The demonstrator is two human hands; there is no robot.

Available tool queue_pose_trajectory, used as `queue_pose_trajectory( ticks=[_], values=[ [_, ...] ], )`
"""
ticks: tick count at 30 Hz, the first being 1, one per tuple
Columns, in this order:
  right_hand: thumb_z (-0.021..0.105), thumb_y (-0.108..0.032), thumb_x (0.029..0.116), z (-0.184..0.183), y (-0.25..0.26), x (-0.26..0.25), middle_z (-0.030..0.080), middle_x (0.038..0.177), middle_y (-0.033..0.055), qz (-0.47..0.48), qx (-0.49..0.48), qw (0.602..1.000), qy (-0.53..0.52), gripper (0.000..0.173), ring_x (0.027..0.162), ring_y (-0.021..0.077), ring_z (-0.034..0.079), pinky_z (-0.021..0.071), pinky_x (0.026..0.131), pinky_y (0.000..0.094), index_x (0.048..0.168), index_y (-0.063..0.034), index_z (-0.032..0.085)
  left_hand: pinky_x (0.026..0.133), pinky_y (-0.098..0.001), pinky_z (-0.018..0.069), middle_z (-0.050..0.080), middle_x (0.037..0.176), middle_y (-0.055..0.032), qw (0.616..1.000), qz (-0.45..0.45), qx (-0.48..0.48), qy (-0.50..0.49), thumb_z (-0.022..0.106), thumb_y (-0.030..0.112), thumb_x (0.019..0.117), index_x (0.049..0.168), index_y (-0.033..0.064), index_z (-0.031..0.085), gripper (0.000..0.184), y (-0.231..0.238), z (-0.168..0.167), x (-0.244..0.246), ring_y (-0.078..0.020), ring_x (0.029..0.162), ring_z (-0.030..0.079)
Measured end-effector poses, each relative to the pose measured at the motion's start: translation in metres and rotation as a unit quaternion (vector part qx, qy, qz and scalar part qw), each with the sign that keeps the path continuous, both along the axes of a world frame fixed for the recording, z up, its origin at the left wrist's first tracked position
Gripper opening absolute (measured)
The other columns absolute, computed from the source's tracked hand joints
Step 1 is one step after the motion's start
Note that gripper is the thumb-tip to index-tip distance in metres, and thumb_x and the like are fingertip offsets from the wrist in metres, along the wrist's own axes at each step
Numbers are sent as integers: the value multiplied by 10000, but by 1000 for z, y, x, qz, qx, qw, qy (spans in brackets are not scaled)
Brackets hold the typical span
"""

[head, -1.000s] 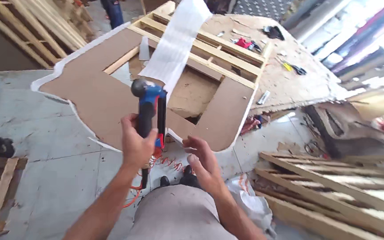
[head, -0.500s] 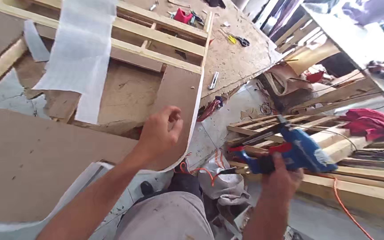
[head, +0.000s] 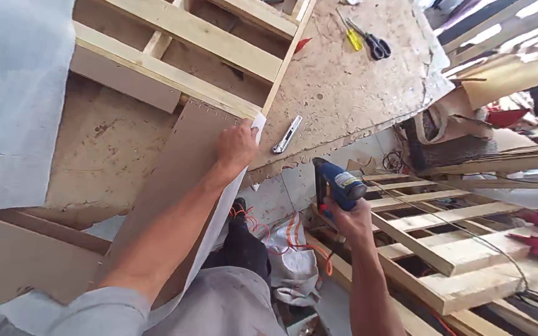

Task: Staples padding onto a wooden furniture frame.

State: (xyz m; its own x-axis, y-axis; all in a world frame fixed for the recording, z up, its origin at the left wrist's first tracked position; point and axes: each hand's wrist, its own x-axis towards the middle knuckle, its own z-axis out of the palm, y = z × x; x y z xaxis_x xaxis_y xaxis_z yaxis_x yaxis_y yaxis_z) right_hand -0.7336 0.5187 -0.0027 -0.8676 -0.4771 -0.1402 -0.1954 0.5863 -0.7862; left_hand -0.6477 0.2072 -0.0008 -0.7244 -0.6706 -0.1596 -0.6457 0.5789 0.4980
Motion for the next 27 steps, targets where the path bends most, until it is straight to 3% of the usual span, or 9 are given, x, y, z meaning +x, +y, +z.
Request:
queue_pose_trajectory(
  ticks=[6,11,14,17,20,23,27],
  values=[
    [740,-435,838,40,-72,-50,728,846,-59,150,104,981,69,295,784,52,694,581,707,374,995,-186,737,694,-603,527,686,795,-186,1000,3,8,22,498,336,1076,1011,43,663,343,-16,-10,-2,-406,787,699],
    [714,-482,837,63,-135,-80,680,767,-30,232,185,952,74,313,725,118,668,544,651,449,901,-175,711,640,-600,522,669,749,-182,999,17,22,18,487,346,1077,997,49,650,347,-23,-18,2,-414,745,695],
    [722,-450,827,69,-167,-92,670,745,-26,263,216,939,53,287,701,119,666,550,641,447,889,-171,702,556,-548,518,649,679,-167,998,28,-38,42,488,311,1071,950,42,654,338,-18,-26,4,-396,664,695],
    [730,-451,822,68,-188,-101,675,731,-31,287,235,928,41,275,676,112,674,565,619,442,881,-184,703,537,-485,516,630,645,-141,990,39,-102,91,501,267,1062,914,37,658,315,-12,-39,5,-364,644,682],
    [731,-459,818,68,-199,-104,681,741,-27,301,262,916,36,288,680,118,679,569,625,446,892,-181,705,659,-470,505,666,720,-124,985,33,-130,110,518,272,1060,921,56,657,291,-13,-47,5,-343,748,676],
    [731,-460,815,67,-207,-106,683,748,-14,304,288,908,37,297,686,131,683,571,638,460,887,-173,700,803,-507,470,696,948,-138,985,36,-134,104,526,284,1054,1007,66,679,270,-18,-47,4,-346,952,655],
    [722,-468,810,66,-211,-106,681,746,-12,297,301,905,43,309,679,132,683,576,638,454,886,-170,699,975,-538,423,669,1129,-145,985,55,-139,89,544,317,1044,1098,81,673,275,-21,-48,3,-344,1132,607]
  ],
)
